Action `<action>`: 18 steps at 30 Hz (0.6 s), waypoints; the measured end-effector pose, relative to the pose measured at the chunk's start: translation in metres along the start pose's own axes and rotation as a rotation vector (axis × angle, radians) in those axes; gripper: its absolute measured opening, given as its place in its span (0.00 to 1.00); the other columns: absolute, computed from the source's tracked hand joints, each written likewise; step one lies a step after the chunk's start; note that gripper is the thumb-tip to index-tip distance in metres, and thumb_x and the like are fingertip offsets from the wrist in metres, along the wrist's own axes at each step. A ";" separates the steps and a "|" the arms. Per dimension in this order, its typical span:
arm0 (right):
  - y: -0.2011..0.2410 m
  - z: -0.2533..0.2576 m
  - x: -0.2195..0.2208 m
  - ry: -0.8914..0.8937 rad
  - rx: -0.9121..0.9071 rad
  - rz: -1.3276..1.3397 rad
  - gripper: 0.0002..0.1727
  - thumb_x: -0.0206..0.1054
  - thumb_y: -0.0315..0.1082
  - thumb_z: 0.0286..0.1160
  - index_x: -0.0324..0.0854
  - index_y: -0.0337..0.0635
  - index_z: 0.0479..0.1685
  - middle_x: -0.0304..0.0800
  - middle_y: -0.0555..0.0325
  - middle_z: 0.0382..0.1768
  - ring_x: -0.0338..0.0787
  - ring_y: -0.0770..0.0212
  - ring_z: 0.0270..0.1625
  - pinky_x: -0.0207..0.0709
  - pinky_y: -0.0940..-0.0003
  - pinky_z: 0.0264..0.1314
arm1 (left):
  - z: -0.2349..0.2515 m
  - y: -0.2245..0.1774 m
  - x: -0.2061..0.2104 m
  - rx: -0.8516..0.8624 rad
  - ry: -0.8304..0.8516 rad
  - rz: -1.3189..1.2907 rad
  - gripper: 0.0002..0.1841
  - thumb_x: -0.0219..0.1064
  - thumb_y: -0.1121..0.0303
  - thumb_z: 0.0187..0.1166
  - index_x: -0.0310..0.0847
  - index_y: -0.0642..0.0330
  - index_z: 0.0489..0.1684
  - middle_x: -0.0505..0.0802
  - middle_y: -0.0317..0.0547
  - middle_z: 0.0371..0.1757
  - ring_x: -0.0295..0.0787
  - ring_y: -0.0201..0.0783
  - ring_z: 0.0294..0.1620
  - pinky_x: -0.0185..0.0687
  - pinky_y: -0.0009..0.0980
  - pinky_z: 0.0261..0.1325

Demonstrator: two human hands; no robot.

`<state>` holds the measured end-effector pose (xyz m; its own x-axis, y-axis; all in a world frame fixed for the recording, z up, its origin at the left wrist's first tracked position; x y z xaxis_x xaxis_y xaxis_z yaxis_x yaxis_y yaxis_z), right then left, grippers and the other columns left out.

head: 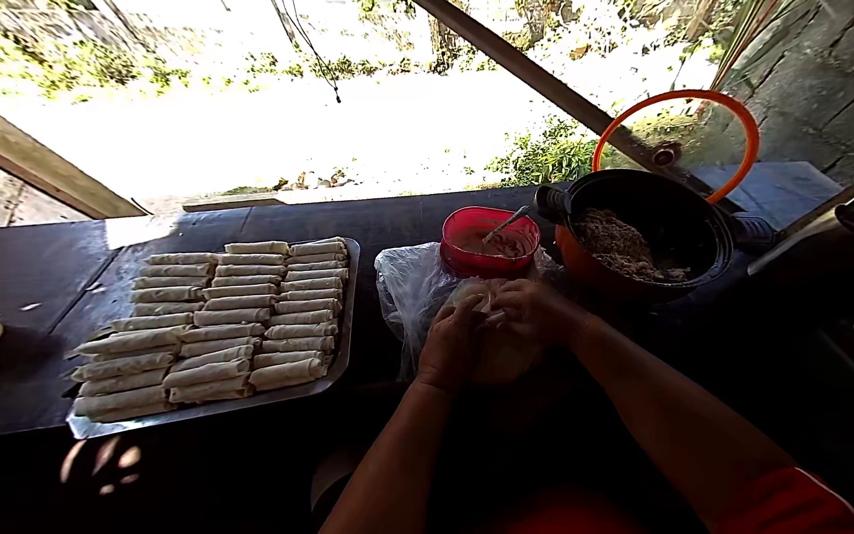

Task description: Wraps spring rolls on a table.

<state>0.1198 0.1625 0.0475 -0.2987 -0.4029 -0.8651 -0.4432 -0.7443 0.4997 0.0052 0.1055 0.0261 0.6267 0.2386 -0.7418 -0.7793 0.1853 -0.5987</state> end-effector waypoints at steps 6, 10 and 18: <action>0.000 -0.003 0.009 -0.073 -0.065 -0.039 0.16 0.58 0.42 0.89 0.92 0.50 0.54 0.93 0.61 0.57 0.87 0.65 0.68 0.76 0.66 0.77 | 0.000 0.004 -0.001 -0.025 0.001 -0.048 0.25 0.67 0.57 0.83 0.75 0.51 0.78 0.97 0.27 0.53 0.88 0.31 0.65 0.78 0.39 0.75; -0.005 0.003 0.012 -0.039 -0.019 -0.036 0.16 0.57 0.42 0.89 0.91 0.49 0.55 0.92 0.59 0.59 0.86 0.63 0.70 0.75 0.64 0.79 | 0.000 0.003 -0.002 -0.004 -0.012 -0.046 0.27 0.69 0.59 0.80 0.75 0.53 0.80 0.93 0.34 0.61 0.88 0.33 0.63 0.82 0.36 0.72; -0.005 0.005 0.009 -0.052 -0.027 0.000 0.17 0.63 0.44 0.85 0.90 0.46 0.59 0.90 0.55 0.62 0.85 0.60 0.70 0.75 0.61 0.80 | -0.002 -0.002 -0.001 -0.004 -0.005 0.063 0.24 0.65 0.59 0.83 0.77 0.46 0.79 0.96 0.27 0.56 0.88 0.35 0.67 0.74 0.49 0.79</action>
<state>0.1154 0.1650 0.0371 -0.3428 -0.3752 -0.8612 -0.4204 -0.7586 0.4978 0.0066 0.1031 0.0277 0.5761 0.2549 -0.7766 -0.8173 0.1661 -0.5517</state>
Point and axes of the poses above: each hand's wrist, its own z-axis towards the middle knuckle, its own x-axis out of the palm, y = z × x, the point moved 10 cm from there along z, towards the middle knuckle
